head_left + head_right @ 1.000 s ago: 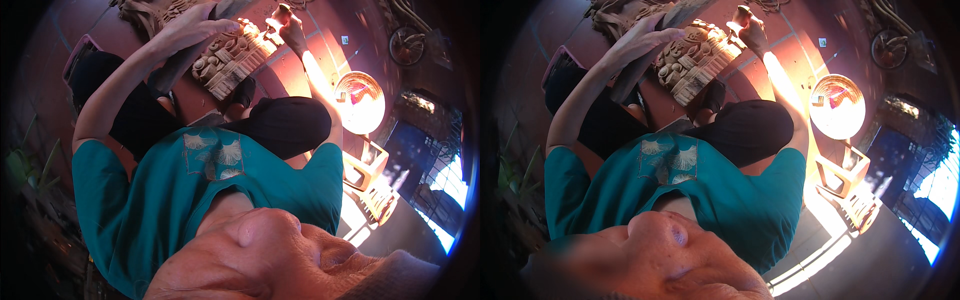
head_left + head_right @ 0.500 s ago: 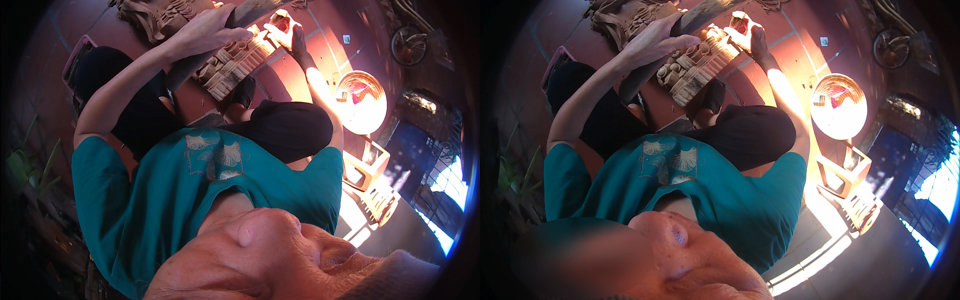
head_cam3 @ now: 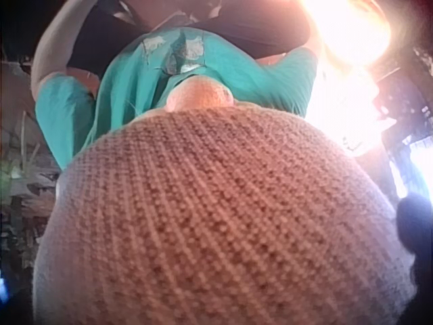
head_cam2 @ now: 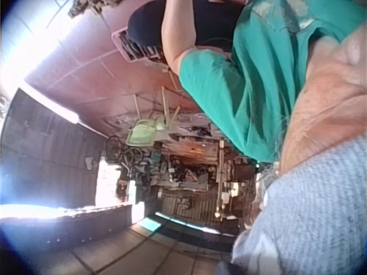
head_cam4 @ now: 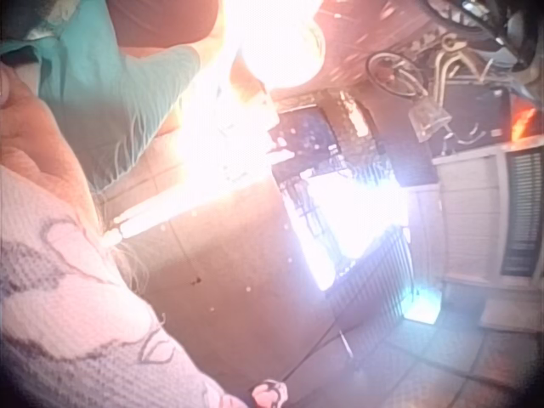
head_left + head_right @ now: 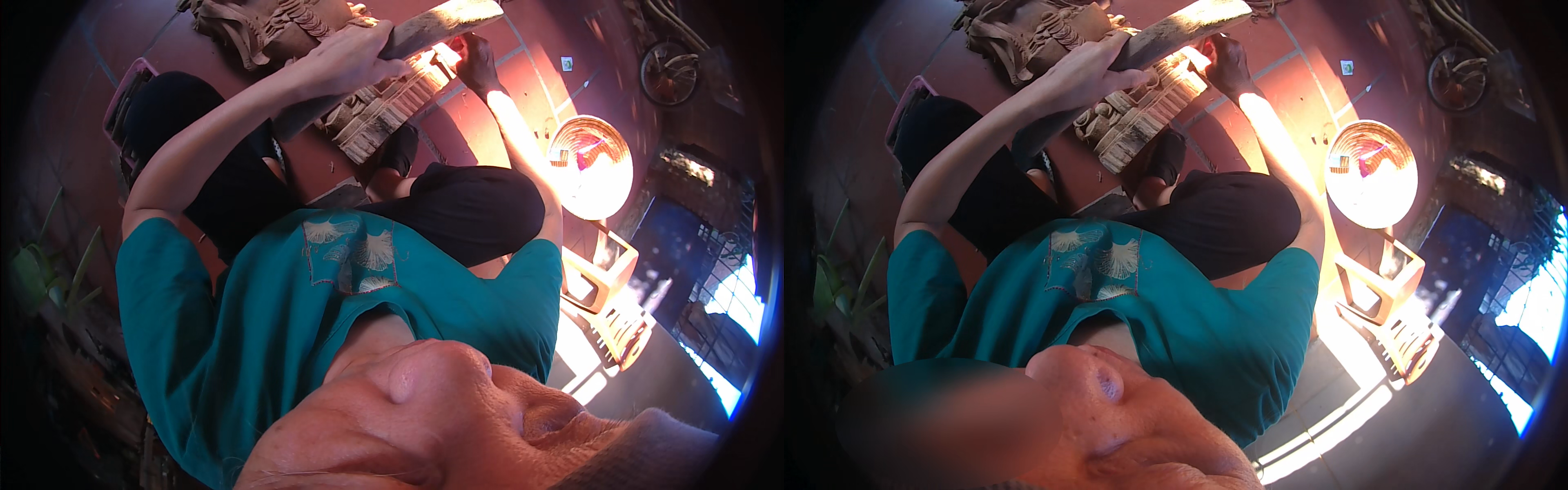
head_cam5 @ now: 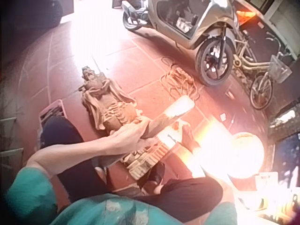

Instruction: The person carves a wooden sculpture using a chisel and mallet. They repeatedly strike the chisel to shape the wood, focusing on detailed sections of the piece.

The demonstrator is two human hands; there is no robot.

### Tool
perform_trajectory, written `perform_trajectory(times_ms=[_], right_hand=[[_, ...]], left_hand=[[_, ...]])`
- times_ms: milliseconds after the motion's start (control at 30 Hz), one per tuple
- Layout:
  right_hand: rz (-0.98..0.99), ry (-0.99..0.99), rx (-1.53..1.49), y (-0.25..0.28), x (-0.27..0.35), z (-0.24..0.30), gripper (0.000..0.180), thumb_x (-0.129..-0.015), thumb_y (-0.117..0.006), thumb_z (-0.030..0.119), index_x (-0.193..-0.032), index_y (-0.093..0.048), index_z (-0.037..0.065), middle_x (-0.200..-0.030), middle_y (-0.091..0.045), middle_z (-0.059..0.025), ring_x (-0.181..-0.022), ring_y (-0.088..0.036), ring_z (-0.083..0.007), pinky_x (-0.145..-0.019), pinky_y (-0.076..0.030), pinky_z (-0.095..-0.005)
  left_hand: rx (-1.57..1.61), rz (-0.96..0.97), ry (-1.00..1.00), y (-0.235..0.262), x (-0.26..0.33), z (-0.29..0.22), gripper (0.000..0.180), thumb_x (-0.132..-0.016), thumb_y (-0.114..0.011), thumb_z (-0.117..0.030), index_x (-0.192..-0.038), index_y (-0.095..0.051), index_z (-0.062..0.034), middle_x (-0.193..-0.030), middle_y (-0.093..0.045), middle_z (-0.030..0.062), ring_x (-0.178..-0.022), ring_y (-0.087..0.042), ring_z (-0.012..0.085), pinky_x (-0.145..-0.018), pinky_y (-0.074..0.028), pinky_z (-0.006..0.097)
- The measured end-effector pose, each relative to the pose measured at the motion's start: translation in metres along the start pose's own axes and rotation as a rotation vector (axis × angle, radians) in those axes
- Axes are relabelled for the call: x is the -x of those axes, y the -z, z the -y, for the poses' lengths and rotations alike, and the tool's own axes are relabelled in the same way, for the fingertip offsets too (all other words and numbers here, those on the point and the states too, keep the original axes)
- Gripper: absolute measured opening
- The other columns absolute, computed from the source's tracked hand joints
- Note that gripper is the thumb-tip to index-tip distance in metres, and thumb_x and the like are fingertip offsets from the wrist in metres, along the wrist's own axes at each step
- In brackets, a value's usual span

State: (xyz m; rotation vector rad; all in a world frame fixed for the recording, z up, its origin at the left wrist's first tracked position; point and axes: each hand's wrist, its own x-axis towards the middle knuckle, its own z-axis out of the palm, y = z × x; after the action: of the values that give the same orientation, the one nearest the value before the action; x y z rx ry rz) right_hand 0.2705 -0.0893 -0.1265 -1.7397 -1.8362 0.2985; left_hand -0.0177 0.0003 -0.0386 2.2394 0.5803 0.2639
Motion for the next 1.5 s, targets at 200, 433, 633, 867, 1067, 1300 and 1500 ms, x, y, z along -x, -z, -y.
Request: perform_trajectory(times_ms=[200, 433, 633, 867, 1067, 1300, 1500], right_hand=[[0.065, -0.219, -0.176, 0.009, -0.008, 0.032, 0.038, -0.087, -0.077, 0.038, -0.097, -0.067, 0.003, -0.069, -0.073, -0.0066, -0.066, -0.070, -0.0184, -0.067, -0.056, -0.0321], [-0.026, -0.040, 0.031, -0.004, -0.001, -0.016, 0.032, -0.084, -0.082, 0.029, -0.086, -0.067, 0.001, -0.073, -0.067, -0.0129, -0.065, -0.066, -0.0273, -0.062, -0.052, -0.0385], [-0.194, -0.052, -0.022, 0.011, -0.006, -0.011, 0.034, -0.081, -0.086, 0.029, -0.085, -0.066, 0.002, -0.072, -0.067, -0.0124, -0.063, -0.066, -0.0273, -0.059, -0.051, -0.0380], [-0.083, -0.288, -0.390, 0.006, -0.007, 0.011, 0.027, -0.084, -0.082, 0.025, -0.094, -0.071, 0.004, -0.074, -0.070, -0.0046, -0.068, -0.067, -0.0134, -0.064, -0.054, -0.0319], [-0.031, -0.294, -0.334, 0.003, -0.006, -0.001, 0.030, -0.082, -0.083, 0.026, -0.100, -0.070, 0.006, -0.081, -0.073, -0.0054, -0.074, -0.067, -0.0128, -0.069, -0.054, -0.0313], [-0.111, 0.181, 0.182, 0.003, 0.005, -0.037, 0.030, -0.083, -0.082, 0.024, -0.099, -0.067, 0.003, -0.088, -0.074, -0.0100, -0.081, -0.070, -0.0166, -0.070, -0.054, -0.0349], [-0.018, -0.281, -0.230, 0.005, -0.011, 0.006, 0.041, -0.080, -0.082, 0.039, -0.103, -0.069, 0.007, -0.084, -0.072, -0.0100, -0.076, -0.065, -0.0180, -0.073, -0.054, -0.0353]], left_hand=[[0.074, -0.079, -0.030, 0.010, 0.005, -0.015, 0.058, -0.095, -0.067, -0.047, -0.118, -0.052, 0.0040, -0.073, -0.065, 0.0174, -0.066, -0.070, 0.0293, -0.063, -0.053, 0.041], [0.024, -0.041, -0.064, -0.005, -0.001, 0.009, 0.057, -0.095, -0.066, -0.048, -0.115, -0.054, 0.0028, -0.071, -0.063, 0.0129, -0.058, -0.066, 0.0240, -0.054, -0.051, 0.038], [0.239, 0.038, 0.119, 0.022, 0.000, -0.012, 0.056, -0.095, -0.066, -0.049, -0.118, -0.055, 0.0016, -0.073, -0.063, 0.0091, -0.055, -0.063, 0.0155, -0.051, -0.051, 0.032], [0.256, 0.019, 0.083, 0.017, -0.001, -0.012, 0.057, -0.095, -0.067, -0.048, -0.120, -0.055, 0.0016, -0.070, -0.062, 0.0089, -0.055, -0.063, 0.0152, -0.051, -0.051, 0.032], [0.193, -0.067, 0.006, 0.012, -0.002, -0.018, 0.057, -0.095, -0.067, -0.049, -0.119, -0.055, 0.0010, -0.065, -0.061, 0.0101, -0.056, -0.064, 0.0189, -0.053, -0.050, 0.035], [-0.120, -0.207, -0.302, -0.017, -0.013, 0.018, 0.061, -0.094, -0.067, -0.052, -0.120, -0.053, 0.0023, -0.064, -0.061, 0.0151, -0.060, -0.067, 0.0261, -0.058, -0.051, 0.040], [0.047, -0.202, -0.143, 0.010, -0.007, -0.020, 0.059, -0.095, -0.066, -0.051, -0.114, -0.052, 0.0023, -0.070, -0.063, 0.0189, -0.061, -0.067, 0.0322, -0.058, -0.050, 0.042]])
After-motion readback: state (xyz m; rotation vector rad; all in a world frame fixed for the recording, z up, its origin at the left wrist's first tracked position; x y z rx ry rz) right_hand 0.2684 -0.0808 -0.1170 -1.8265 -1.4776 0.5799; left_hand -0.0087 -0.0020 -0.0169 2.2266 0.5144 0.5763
